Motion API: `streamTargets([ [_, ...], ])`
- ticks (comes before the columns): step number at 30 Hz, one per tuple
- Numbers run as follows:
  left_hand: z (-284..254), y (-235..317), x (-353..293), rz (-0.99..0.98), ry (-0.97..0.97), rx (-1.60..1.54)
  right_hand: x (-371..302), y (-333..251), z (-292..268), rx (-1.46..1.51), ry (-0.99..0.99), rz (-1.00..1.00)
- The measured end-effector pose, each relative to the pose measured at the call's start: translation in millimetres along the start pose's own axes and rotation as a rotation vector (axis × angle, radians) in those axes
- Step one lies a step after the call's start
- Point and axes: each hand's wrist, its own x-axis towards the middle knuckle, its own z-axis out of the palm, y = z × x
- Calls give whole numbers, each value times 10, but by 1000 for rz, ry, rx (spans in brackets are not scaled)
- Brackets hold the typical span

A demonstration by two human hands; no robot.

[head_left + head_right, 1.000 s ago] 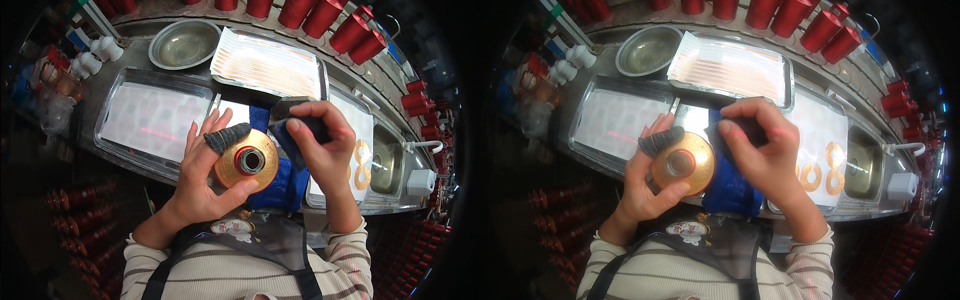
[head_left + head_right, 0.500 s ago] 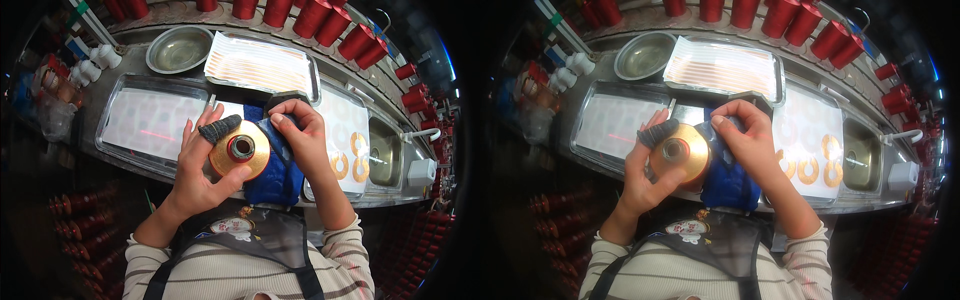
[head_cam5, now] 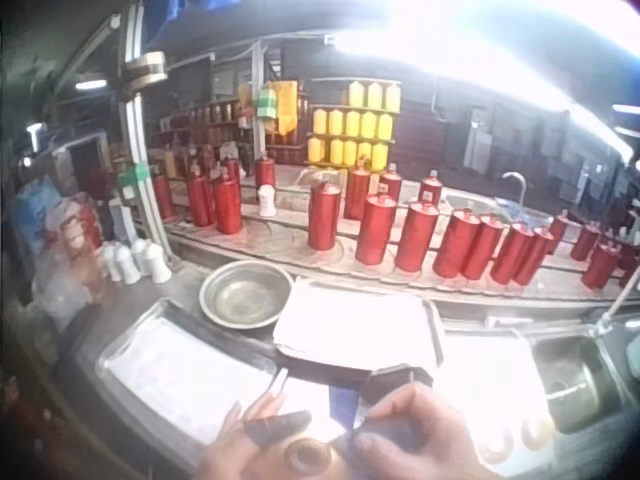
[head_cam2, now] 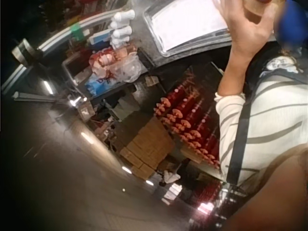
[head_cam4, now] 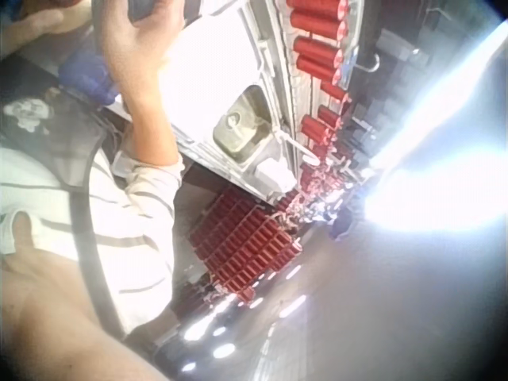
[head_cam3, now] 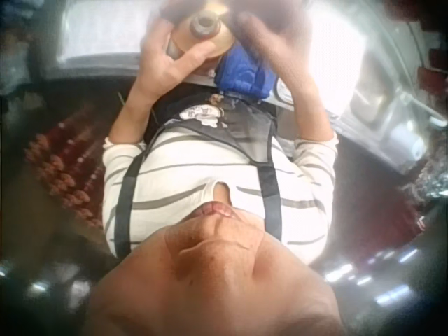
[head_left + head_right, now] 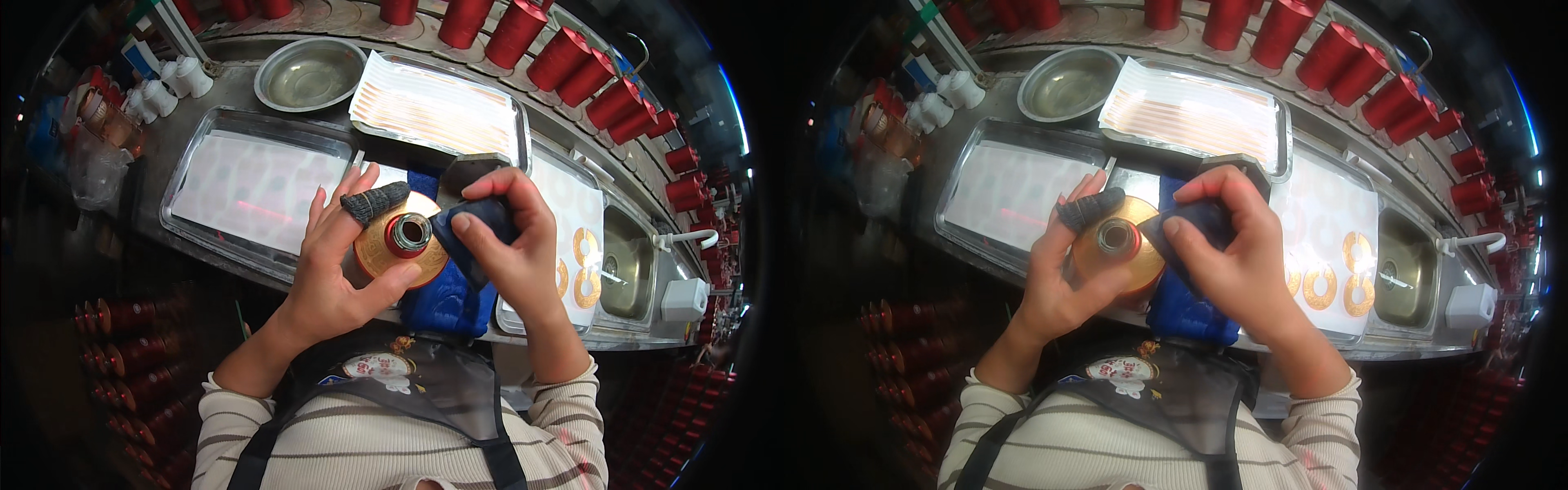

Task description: The person applies gold circular labels to the neck and body of red cylindrical containers. They peel each label from a backing sheet, position it on the container, and smooth it down with their fingers. The process is repeated for multiple containers.

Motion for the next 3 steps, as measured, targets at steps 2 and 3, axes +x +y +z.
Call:
streamTargets([
  [2, 28, -22, -1, 1, 12, -23, 145, 68, -20, -16, -35, 40],
  [3, 21, -28, 6, 14, 6, -5, 223, 110, -25, -54, -56, -25],
])
